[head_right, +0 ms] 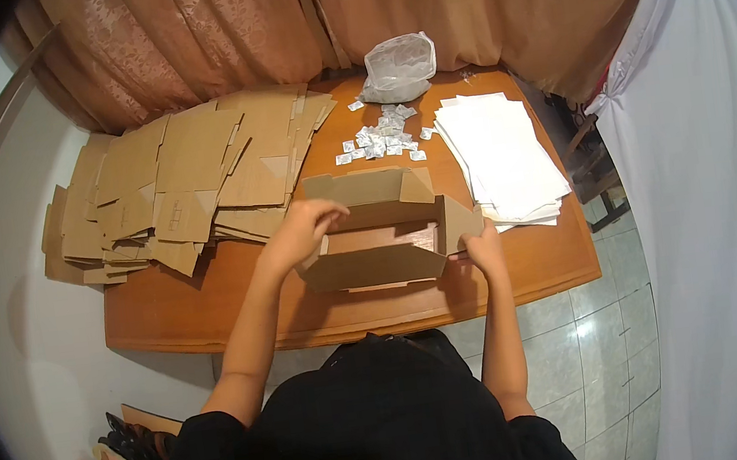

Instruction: Assembling flat cardboard shoe boxes, inserting tissue paper and silica gel packets, and stacking the finished boxes on a shelf.

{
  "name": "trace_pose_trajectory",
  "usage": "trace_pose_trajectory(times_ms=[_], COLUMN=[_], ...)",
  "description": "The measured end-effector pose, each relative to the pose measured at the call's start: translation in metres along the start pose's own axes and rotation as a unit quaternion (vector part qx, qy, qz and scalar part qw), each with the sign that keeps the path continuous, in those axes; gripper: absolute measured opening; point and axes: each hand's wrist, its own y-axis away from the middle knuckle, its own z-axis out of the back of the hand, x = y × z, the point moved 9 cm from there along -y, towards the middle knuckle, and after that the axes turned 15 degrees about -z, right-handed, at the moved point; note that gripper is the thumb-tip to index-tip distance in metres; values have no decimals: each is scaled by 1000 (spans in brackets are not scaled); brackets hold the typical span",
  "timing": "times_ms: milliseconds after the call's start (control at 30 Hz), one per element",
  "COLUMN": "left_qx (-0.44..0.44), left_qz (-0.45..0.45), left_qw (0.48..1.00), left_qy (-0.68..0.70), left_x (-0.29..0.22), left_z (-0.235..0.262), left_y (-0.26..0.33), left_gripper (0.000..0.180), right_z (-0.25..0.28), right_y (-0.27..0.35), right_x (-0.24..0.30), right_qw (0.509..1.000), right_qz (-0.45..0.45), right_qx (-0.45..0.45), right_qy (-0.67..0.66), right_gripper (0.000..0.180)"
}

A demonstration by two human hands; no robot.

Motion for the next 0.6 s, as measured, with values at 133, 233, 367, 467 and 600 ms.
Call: trace_pose_trajectory(times_ms=[133, 233, 367, 467, 600], left_qx=[-34, -44, 13, 73, 127], left_qz=[64, 163, 217, 298, 351], left_qw=[997, 984, 961, 938, 922], left_qy=[6, -55, -173, -160, -103], left_x=[28, 37, 50, 68, 75], left_z=[-22, -20, -29, -54, -77], left_y=[36, 54, 77, 96, 108], left_gripper=[19, 21, 56, 97, 136], right_z=[13, 29, 28, -3, -54], right_y=[-11, -31, 12, 16, 5], right_x=[-3, -6, 36, 52, 63], right_qw=[999, 995, 877, 776, 774], right_qz=[-31, 4, 220, 322, 337], right_qx=[-24, -81, -324, -354, -278], right_qy=[12, 60, 278, 412, 459], right_gripper=[46, 54, 50, 48, 59])
